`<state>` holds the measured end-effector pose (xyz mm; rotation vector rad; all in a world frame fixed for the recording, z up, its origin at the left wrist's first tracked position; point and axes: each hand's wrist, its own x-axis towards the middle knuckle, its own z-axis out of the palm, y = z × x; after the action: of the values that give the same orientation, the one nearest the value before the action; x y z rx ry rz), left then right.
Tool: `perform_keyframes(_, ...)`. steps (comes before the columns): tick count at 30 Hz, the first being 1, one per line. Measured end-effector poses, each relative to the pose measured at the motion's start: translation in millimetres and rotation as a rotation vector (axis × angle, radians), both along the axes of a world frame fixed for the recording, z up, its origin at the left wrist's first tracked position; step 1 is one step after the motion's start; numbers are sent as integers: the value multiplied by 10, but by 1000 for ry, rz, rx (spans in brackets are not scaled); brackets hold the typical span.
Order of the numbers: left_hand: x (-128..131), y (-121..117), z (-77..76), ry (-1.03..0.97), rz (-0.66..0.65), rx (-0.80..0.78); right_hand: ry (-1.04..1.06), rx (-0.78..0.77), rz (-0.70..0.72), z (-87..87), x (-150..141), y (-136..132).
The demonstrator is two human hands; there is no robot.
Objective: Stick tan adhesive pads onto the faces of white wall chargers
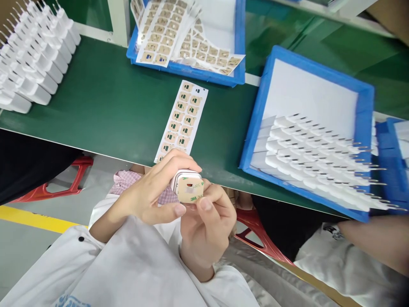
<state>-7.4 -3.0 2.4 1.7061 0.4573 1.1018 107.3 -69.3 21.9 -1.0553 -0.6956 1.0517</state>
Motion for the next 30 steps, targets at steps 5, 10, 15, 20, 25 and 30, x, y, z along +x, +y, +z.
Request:
perform_keyframes(5, -10, -13, 26, 5, 11, -2, 17, 31, 15, 1, -5, -1)
perform_keyframes(10, -16, -14, 19, -5, 11, -2, -18, 13, -4, 9, -20, 3)
perform_keyframes(15, -11, -4, 3, 12, 21, 29, -55, 4, -13, 0, -20, 2)
perform_keyframes(20, -10, -7, 6, 12, 24, 20, -52, 0, -14, -3, -30, 3)
perform_keyframes(25, -16, -7, 10, 14, 17, 16, -31, 14, -13, -2, -36, 17)
perform_keyframes(30, -16, -5, 11, 21, 21, 13, -17, 15, -12, -6, -38, 17)
